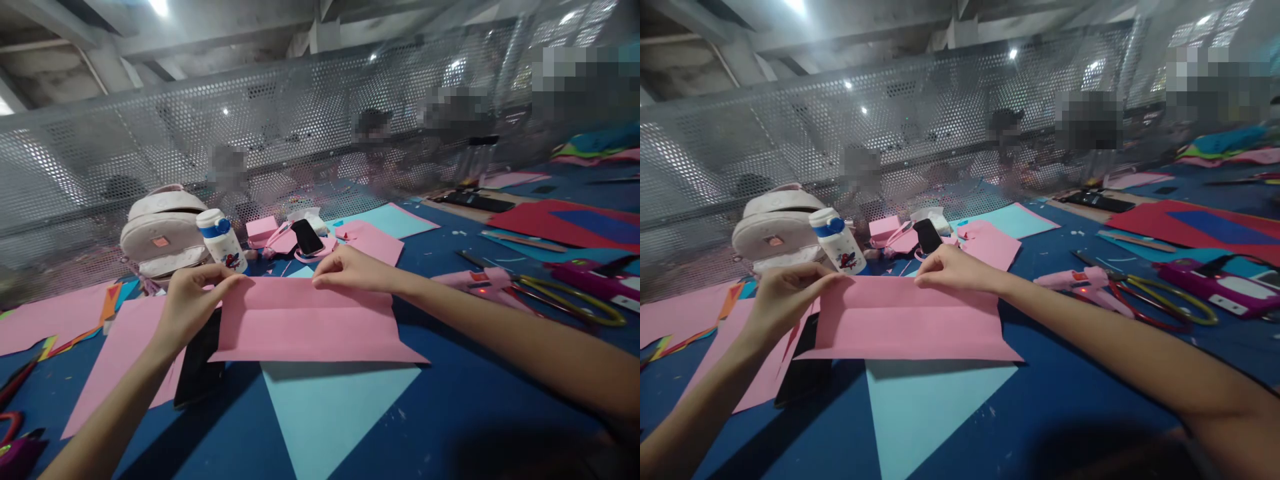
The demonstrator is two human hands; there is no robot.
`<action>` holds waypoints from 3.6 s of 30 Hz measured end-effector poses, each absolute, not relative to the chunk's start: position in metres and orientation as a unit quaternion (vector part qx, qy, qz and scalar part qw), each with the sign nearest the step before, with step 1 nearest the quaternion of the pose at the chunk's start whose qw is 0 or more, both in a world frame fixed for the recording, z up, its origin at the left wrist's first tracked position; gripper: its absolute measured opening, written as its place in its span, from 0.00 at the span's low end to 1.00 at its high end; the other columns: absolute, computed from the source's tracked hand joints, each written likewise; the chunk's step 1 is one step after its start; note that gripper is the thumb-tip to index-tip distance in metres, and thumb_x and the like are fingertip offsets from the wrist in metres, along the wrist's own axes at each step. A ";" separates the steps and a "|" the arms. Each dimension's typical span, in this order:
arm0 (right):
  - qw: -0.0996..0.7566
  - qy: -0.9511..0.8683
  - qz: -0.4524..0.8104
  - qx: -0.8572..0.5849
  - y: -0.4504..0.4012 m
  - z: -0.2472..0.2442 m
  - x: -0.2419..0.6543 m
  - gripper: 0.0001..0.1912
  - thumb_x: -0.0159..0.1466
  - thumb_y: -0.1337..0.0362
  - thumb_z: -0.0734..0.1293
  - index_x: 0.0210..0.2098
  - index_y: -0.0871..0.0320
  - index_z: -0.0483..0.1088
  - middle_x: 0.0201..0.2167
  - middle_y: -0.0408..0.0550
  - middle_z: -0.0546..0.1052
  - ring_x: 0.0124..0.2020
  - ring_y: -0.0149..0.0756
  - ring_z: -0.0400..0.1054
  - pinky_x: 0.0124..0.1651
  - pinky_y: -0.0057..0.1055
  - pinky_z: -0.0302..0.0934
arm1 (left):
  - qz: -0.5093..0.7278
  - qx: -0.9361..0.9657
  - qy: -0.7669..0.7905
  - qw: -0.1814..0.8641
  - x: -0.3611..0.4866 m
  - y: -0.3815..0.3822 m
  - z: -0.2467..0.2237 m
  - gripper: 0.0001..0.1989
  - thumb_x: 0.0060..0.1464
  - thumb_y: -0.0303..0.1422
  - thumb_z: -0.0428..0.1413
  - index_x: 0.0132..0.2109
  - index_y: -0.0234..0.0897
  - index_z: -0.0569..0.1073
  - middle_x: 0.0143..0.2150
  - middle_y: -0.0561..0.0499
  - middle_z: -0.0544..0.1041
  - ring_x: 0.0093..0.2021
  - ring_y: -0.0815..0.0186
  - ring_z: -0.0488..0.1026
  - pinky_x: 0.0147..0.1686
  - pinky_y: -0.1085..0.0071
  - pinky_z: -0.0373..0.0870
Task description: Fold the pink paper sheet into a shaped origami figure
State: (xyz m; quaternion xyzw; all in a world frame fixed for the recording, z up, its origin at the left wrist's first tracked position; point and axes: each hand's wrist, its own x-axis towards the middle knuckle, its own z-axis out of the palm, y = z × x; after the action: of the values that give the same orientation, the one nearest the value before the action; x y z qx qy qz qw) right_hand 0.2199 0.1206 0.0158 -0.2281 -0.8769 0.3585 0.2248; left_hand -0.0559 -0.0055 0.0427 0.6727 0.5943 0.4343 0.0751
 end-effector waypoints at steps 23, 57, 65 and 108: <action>0.200 -0.899 0.253 -0.297 0.155 0.058 0.261 0.16 0.59 0.52 0.66 0.27 0.60 0.75 0.26 0.45 0.74 0.31 0.35 0.65 0.35 0.31 0.55 | 0.451 0.627 0.635 -0.016 -0.097 -0.009 0.067 0.12 0.49 0.41 0.61 0.30 0.35 0.81 0.24 0.55 0.77 0.26 0.70 0.68 0.24 0.78 0.61; 0.234 -0.924 0.214 -0.215 0.068 0.028 0.210 0.05 0.62 0.64 0.68 0.31 0.57 0.76 0.30 0.44 0.80 0.30 0.33 0.70 0.33 0.28 0.54 | 0.319 0.732 0.566 0.204 0.011 -0.027 0.020 0.11 0.56 0.32 0.53 0.28 0.36 0.75 0.27 0.53 0.79 0.29 0.65 0.75 0.28 0.75 0.63; 0.228 -0.912 0.263 -0.219 0.107 0.058 0.232 0.08 0.60 0.62 0.67 0.28 0.59 0.74 0.29 0.46 0.77 0.33 0.35 0.68 0.38 0.30 0.57 | 0.332 0.717 0.586 0.181 0.000 -0.022 0.032 0.14 0.56 0.36 0.53 0.26 0.36 0.74 0.24 0.53 0.77 0.27 0.65 0.72 0.28 0.74 0.63; 0.181 -0.918 0.272 -0.224 0.104 0.058 0.236 0.07 0.59 0.65 0.68 0.31 0.59 0.79 0.29 0.46 0.80 0.31 0.34 0.72 0.34 0.27 0.60 | 0.344 0.701 0.570 0.257 -0.008 -0.006 0.015 0.14 0.55 0.40 0.56 0.37 0.35 0.81 0.36 0.48 0.83 0.36 0.60 0.79 0.33 0.74 0.71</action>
State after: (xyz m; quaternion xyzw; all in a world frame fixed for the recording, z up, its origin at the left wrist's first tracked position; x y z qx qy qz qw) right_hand 0.2361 0.1042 0.0580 -0.2240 -0.9181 0.2721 0.1811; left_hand -0.0079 -0.0063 0.0146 0.7006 0.5702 0.3438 0.2566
